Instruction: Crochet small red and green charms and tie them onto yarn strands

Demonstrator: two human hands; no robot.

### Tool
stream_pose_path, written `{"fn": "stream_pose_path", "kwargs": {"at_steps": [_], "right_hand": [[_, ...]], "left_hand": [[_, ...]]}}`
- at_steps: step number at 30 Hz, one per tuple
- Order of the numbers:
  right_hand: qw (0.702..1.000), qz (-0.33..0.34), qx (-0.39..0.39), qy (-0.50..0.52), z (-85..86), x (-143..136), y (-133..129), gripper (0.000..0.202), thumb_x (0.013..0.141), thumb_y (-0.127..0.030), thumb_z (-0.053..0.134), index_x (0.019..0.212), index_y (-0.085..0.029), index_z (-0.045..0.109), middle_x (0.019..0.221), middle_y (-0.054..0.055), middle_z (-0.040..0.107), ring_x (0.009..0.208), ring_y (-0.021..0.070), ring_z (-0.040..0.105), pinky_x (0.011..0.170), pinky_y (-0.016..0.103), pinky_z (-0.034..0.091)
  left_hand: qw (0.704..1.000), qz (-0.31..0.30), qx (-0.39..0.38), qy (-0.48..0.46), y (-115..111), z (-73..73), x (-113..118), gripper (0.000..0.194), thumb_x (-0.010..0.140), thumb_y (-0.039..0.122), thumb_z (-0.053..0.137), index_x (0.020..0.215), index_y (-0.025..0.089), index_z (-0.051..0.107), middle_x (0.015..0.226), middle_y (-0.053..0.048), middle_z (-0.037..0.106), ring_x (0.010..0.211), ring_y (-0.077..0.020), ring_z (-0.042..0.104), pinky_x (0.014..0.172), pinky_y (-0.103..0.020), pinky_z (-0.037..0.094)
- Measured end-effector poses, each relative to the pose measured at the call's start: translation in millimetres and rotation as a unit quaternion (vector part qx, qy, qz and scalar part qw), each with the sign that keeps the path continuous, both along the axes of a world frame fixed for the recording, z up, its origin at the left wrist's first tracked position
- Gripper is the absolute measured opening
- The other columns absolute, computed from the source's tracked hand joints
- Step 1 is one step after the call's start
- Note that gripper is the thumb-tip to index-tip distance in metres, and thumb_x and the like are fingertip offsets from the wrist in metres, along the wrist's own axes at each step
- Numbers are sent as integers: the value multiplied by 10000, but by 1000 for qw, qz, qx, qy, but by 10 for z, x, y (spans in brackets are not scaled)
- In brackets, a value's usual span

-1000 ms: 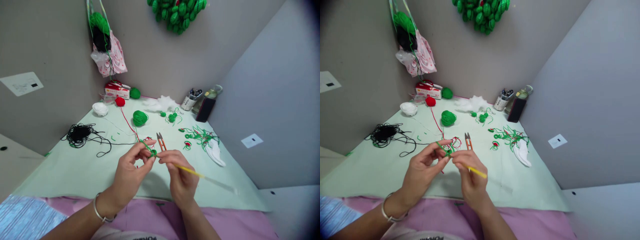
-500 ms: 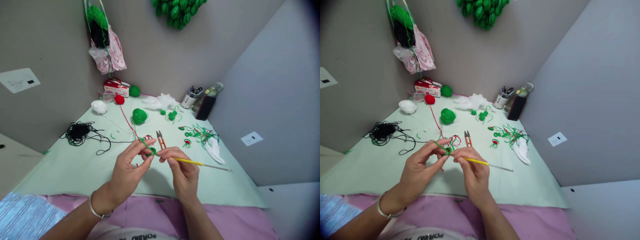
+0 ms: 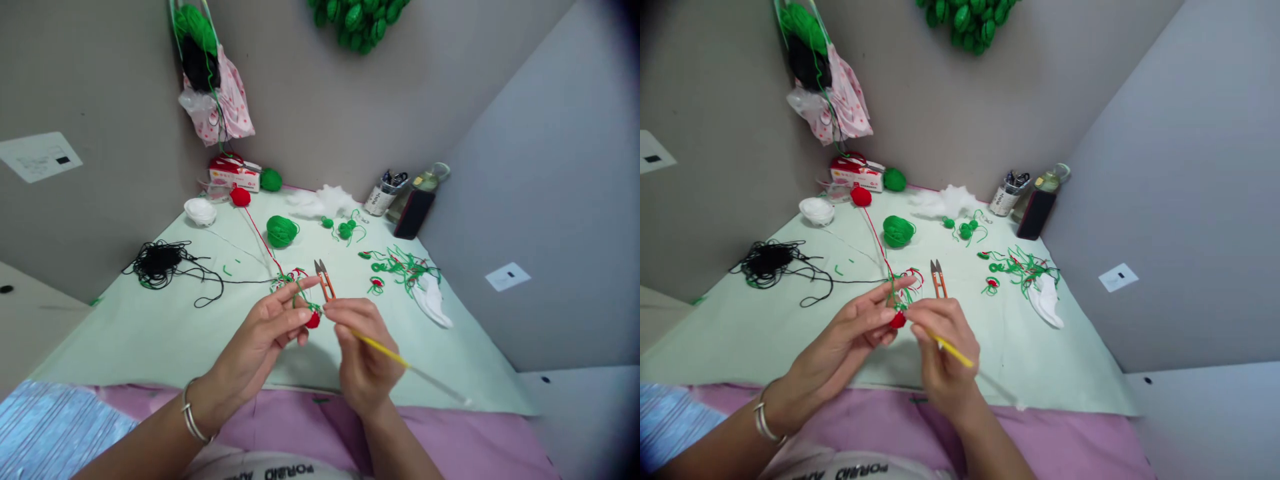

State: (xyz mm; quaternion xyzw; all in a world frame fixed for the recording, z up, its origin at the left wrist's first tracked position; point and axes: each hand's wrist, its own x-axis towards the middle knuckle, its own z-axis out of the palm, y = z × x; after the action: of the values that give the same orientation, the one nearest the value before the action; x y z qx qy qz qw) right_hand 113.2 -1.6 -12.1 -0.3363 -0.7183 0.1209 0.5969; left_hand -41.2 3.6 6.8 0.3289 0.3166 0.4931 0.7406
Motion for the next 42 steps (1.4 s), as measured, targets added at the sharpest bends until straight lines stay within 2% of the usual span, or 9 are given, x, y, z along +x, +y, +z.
{"fn": "stream_pose_path", "kwargs": {"at_steps": [6,11,16,19,27,30,32,36,42], "right_hand": [[973,77,-134,174,158,41,11,190,947,-182,520,885,-206,698,790,44,645,703,159,605,618,318,518],[978,89,-133,134,90,4,66,187,931,-157,555,932,-225,729,867,47,694,861,187,642,743,350,535],[985,76,-113,108,70,-12,23,233,911,-98,569,997,-240,734,908,45,677,890,169,630,736,315,530],[979,104,-113,130,54,-10,29,207,919,-133,569,988,-233,736,892,54,663,857,173,639,697,315,541],[895,187,-269,303,103,103,129,192,941,-261,557,836,-183,697,749,22,615,591,105,587,545,237,492],[872,203,-307,321,114,100,104,201,952,-279,548,836,-202,693,751,11,615,587,91,563,547,223,469],[892,198,-281,293,100,67,85,183,950,-265,553,870,-218,710,804,24,645,662,112,593,584,239,482],[961,122,-167,185,51,-8,57,186,934,-173,565,956,-239,737,916,55,698,885,183,639,704,307,517],[999,1,-39,3,-47,-41,5,335,896,-71,571,1111,-287,709,1041,66,675,935,186,644,766,341,541]], "left_hand": [[990,48,101,87,-12,-10,-55,400,827,265,709,1225,273,667,826,-4,551,734,-103,495,642,-193,423],[988,9,116,100,-28,-47,17,360,845,287,693,1204,278,679,859,-15,604,777,-116,513,692,-213,443],[993,26,86,74,-5,-44,40,439,813,276,725,1247,286,652,845,-3,586,757,-107,525,653,-203,433],[997,-2,67,45,15,-9,23,542,804,257,730,1327,287,592,829,-4,593,714,-97,500,609,-195,417],[993,-114,6,-25,70,-1,-67,501,803,228,713,1296,224,627,793,-10,535,635,-81,441,560,-195,393],[994,-103,20,-19,67,-41,-45,476,807,227,711,1278,237,637,809,-8,558,666,-85,461,601,-200,402],[997,-59,45,7,57,-54,-7,473,795,223,729,1259,255,647,837,-9,591,729,-99,495,651,-207,413],[994,16,83,66,27,-41,65,412,792,237,751,1197,274,684,861,-2,626,809,-109,525,727,-210,414],[998,50,29,8,20,-86,118,415,793,250,758,1201,260,685,789,18,588,729,-78,500,723,-194,417]]}}
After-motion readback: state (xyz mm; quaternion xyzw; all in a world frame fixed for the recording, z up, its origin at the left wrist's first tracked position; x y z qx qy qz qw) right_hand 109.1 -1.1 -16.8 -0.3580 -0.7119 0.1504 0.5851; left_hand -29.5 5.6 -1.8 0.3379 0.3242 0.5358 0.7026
